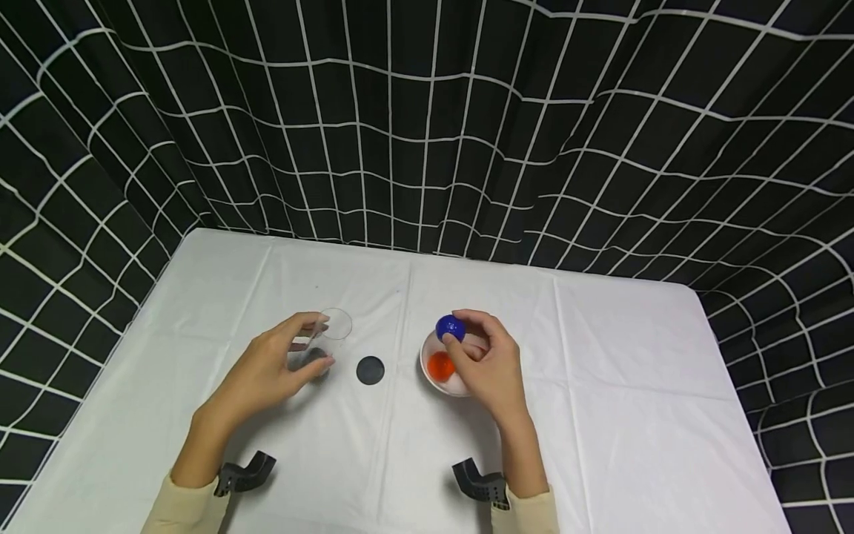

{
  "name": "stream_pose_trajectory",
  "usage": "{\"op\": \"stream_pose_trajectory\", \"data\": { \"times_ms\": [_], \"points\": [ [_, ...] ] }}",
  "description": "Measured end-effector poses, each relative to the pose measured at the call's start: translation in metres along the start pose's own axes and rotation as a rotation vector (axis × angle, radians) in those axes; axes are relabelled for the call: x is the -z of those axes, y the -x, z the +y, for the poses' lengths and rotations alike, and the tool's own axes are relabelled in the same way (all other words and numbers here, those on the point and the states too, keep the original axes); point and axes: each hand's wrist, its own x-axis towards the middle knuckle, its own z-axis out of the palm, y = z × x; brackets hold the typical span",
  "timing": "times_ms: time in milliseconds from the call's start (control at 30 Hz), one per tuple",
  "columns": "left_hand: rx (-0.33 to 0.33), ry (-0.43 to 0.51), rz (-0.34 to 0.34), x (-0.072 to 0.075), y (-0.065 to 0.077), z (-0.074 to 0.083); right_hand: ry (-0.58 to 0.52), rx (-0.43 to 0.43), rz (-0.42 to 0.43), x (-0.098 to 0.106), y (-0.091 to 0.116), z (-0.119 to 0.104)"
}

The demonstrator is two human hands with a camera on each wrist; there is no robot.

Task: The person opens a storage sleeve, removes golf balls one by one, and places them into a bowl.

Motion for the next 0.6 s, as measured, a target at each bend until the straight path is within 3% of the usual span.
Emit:
{"op": "stream_pose_trajectory", "data": {
  "times_ms": [200, 600],
  "points": [
    [0.081, 0.188, -0.067, -0.006, -0.002, -0.009, 0.145, 0.080, 0.005, 0.001, 0.001, 0.009],
    [0.116, 0.271, -0.095, -0.011, -0.002, -0.019, 0.341, 0.172, -0.035, 0.001, -0.001, 0.014]
  ]
}}
